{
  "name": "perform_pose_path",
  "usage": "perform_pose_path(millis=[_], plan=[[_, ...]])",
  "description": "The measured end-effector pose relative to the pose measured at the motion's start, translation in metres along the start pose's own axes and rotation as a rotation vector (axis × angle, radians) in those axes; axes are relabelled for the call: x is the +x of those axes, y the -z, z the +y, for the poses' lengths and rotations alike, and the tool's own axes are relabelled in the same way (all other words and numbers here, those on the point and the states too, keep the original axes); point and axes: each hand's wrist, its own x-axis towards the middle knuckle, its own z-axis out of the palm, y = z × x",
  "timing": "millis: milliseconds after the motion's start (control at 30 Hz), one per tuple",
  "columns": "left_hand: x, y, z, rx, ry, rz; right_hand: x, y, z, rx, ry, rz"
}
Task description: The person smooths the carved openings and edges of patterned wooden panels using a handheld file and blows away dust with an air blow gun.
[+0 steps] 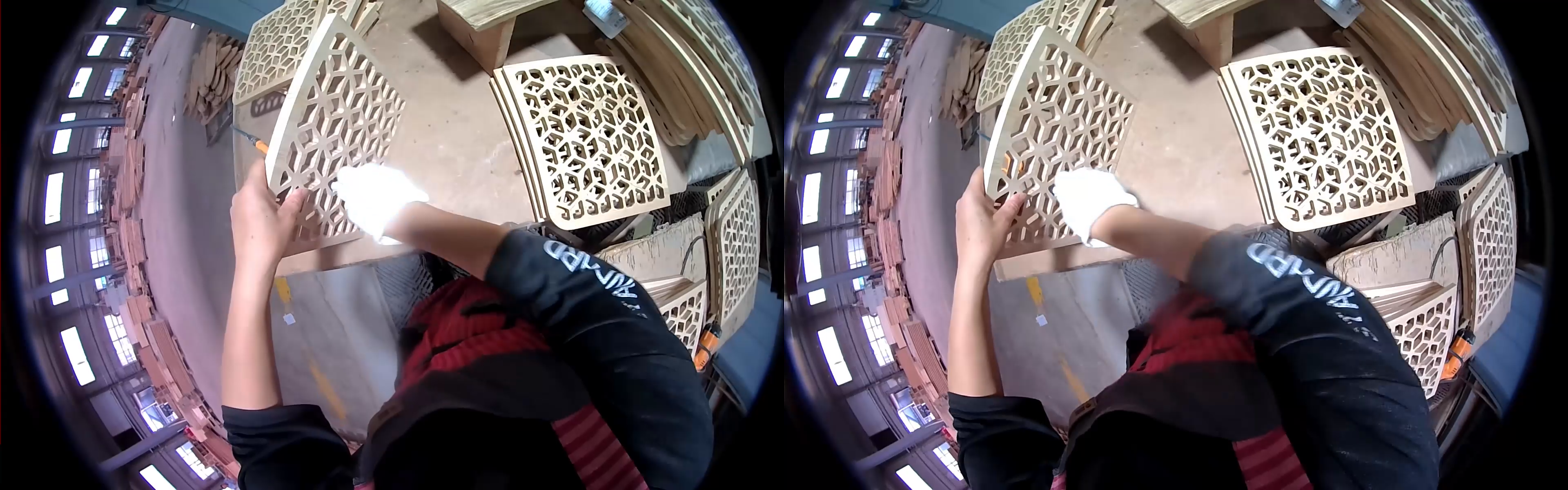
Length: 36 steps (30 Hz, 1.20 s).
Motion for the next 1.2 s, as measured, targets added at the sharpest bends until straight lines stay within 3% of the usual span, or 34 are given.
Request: perform_pose_path(millis=[133, 167, 267, 300, 333, 400, 500, 633, 700, 800, 867, 900, 967, 1067, 1133, 1200], plan=[[-0.001, 0.003, 0.005, 0.105, 0.007, 0.003, -0.018, 0.007, -0.007, 0.020, 0.158, 0.203], [0.000, 0.001, 0.001, 0.061, -0.014, 0.012, -0.029, 0.025, -0.012, 0.252, -0.159, -0.003], [0.002, 0.001, -0.002, 0.042, 0.011, -0.016, -0.010, 0.033, -0.011, 0.083, -0.126, -0.097], [0.003, 0.000, -0.004, 0.042, -0.005, -0.009, 0.007, -0.009, 0.011, 0.016, 0.111, 0.165], [0.003, -0.001, -0.009, 0.045, -0.021, -0.004, 0.009, 0.013, -0.012, -0.047, -0.044, -0.062], [0.005, 0.000, -0.009, 0.049, -0.029, -0.007, 0.001, -0.017, 0.001, 0.030, 0.120, 0.239], [0.004, 0.000, -0.007, 0.033, -0.008, -0.001, -0.037, 0.017, -0.009, 0.076, -0.050, 0.031], [0.016, 0.003, -0.016, 0.003, 0.023, -0.045, -0.079, -0.016, 0.050, -0.098, 0.003, -0.121], [0.017, 0.005, -0.013, -0.017, 0.004, -0.043, -0.087, -0.017, 0.060, -0.062, -0.068, -0.055], [0.015, 0.006, -0.011, -0.067, 0.024, -0.053, -0.082, -0.005, 0.057, -0.160, 0.198, 0.245], [0.017, 0.004, -0.013, -0.071, 0.006, -0.049, -0.072, 0.010, 0.048, -0.082, 0.187, 0.276], [0.017, 0.003, -0.019, -0.062, -0.016, -0.039, -0.067, 0.016, 0.044, -0.060, 0.172, 0.293], [0.016, 0.006, -0.010, -0.027, 0.023, -0.048, -0.060, 0.057, 0.008, 0.235, -0.254, 0.046], [0.018, 0.000, -0.024, -0.030, -0.059, -0.004, -0.038, 0.056, 0.002, 0.115, -0.185, 0.046], [0.015, 0.002, -0.017, -0.026, -0.073, 0.007, -0.029, 0.040, 0.009, -0.088, 0.088, 0.205], [0.013, 0.005, -0.012, -0.044, -0.021, -0.024, -0.010, 0.040, -0.003, -0.032, -0.037, 0.112]])
